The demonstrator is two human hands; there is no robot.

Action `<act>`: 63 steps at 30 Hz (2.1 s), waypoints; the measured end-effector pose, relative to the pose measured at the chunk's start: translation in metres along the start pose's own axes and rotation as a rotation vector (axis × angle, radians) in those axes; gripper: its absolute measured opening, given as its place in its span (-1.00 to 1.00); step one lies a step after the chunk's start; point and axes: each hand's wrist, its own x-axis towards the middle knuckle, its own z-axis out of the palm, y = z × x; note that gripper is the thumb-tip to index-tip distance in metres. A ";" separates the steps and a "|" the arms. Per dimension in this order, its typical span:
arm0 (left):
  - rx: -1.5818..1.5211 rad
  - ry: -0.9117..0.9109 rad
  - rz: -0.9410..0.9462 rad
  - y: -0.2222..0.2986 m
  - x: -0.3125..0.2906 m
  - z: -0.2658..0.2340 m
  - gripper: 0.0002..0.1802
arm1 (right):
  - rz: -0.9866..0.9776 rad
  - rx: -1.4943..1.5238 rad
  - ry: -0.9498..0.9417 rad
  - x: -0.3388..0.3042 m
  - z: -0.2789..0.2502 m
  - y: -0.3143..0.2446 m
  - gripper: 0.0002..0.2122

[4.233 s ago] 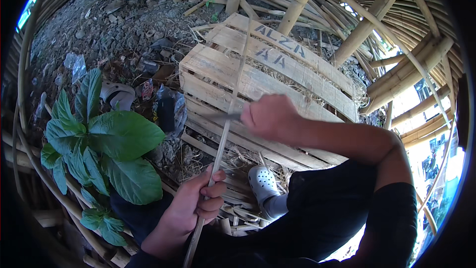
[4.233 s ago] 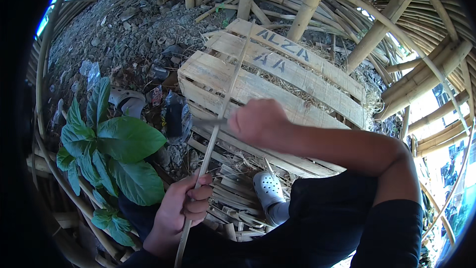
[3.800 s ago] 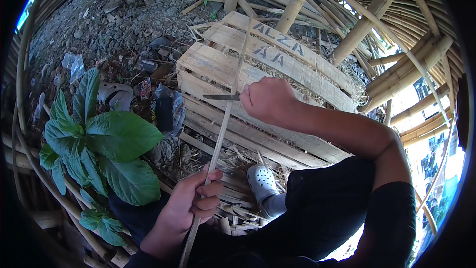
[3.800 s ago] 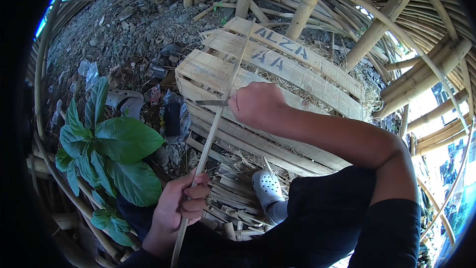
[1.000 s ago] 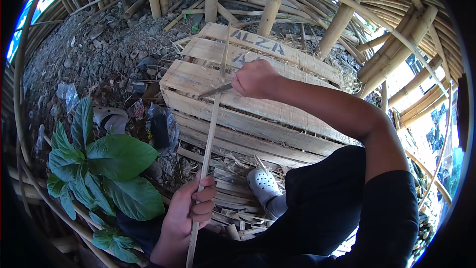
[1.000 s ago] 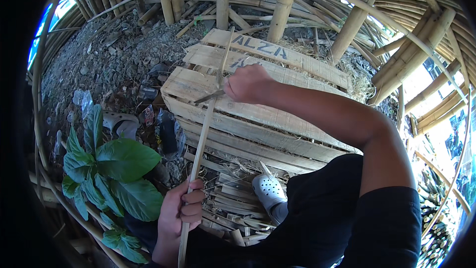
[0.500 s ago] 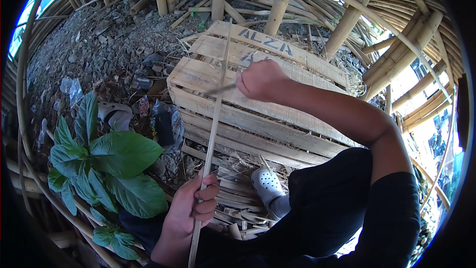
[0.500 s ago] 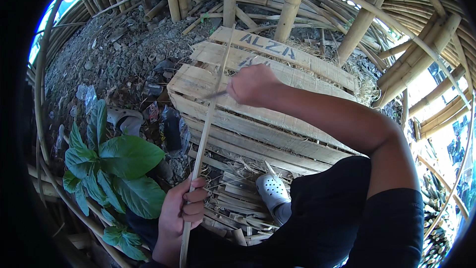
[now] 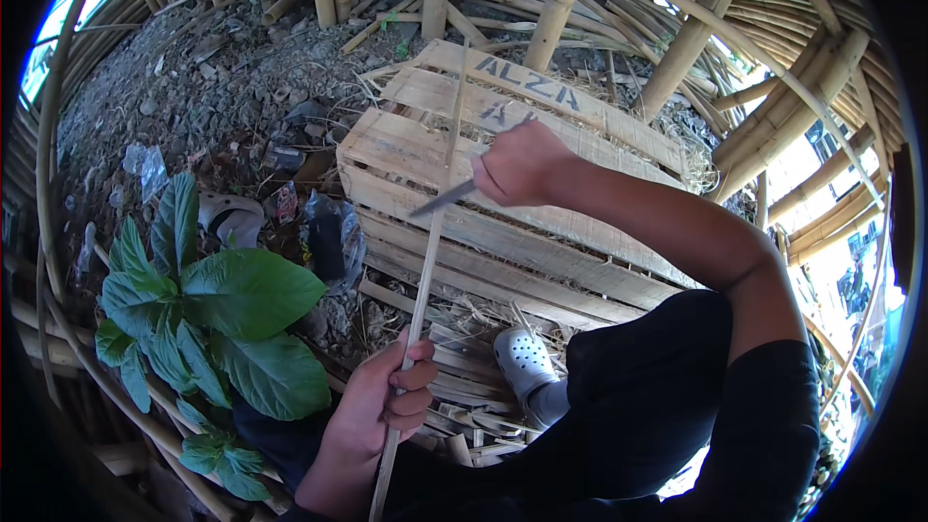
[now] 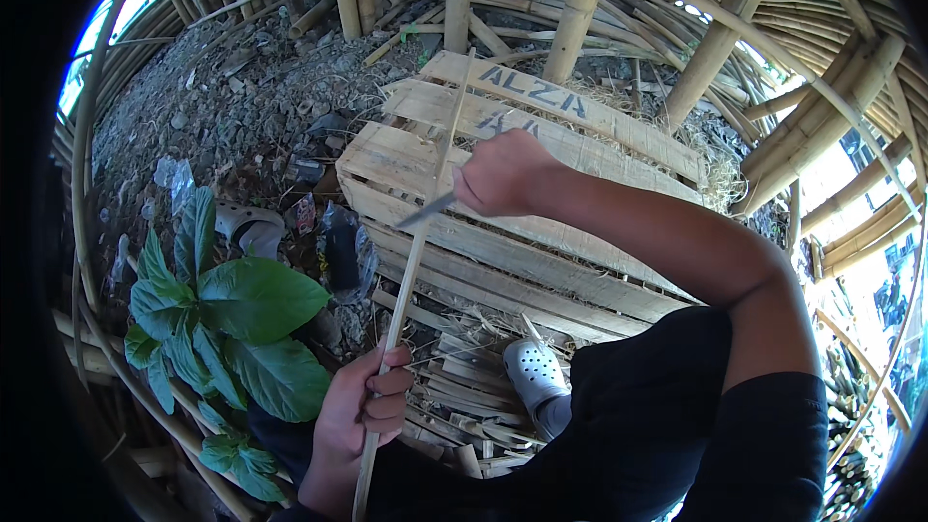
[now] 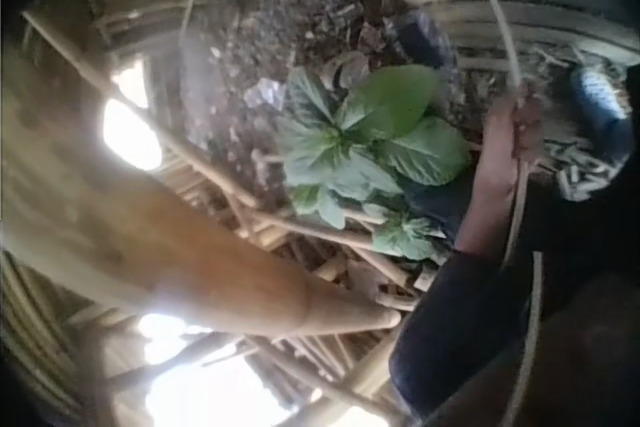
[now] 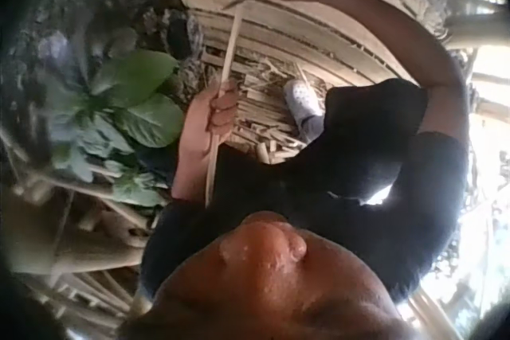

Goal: The person whittles and scrapes a bamboo stick using a knife held in hand.

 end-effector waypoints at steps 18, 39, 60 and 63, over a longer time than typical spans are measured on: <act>0.079 0.004 -0.023 -0.001 0.006 0.000 -0.73 | 0.031 -0.037 -0.023 -0.010 0.002 0.015 -0.57; -0.251 -0.224 -0.198 -0.002 0.016 -0.016 -0.70 | 0.144 0.071 -0.092 0.009 0.005 0.019 -0.59; -0.273 -0.203 -0.191 -0.004 0.016 -0.016 -0.70 | -0.082 0.090 -0.170 -0.003 0.002 0.009 -0.59; -0.257 -0.191 -0.192 -0.006 0.014 -0.014 -0.70 | 0.137 0.079 -0.077 0.006 0.000 0.037 -0.59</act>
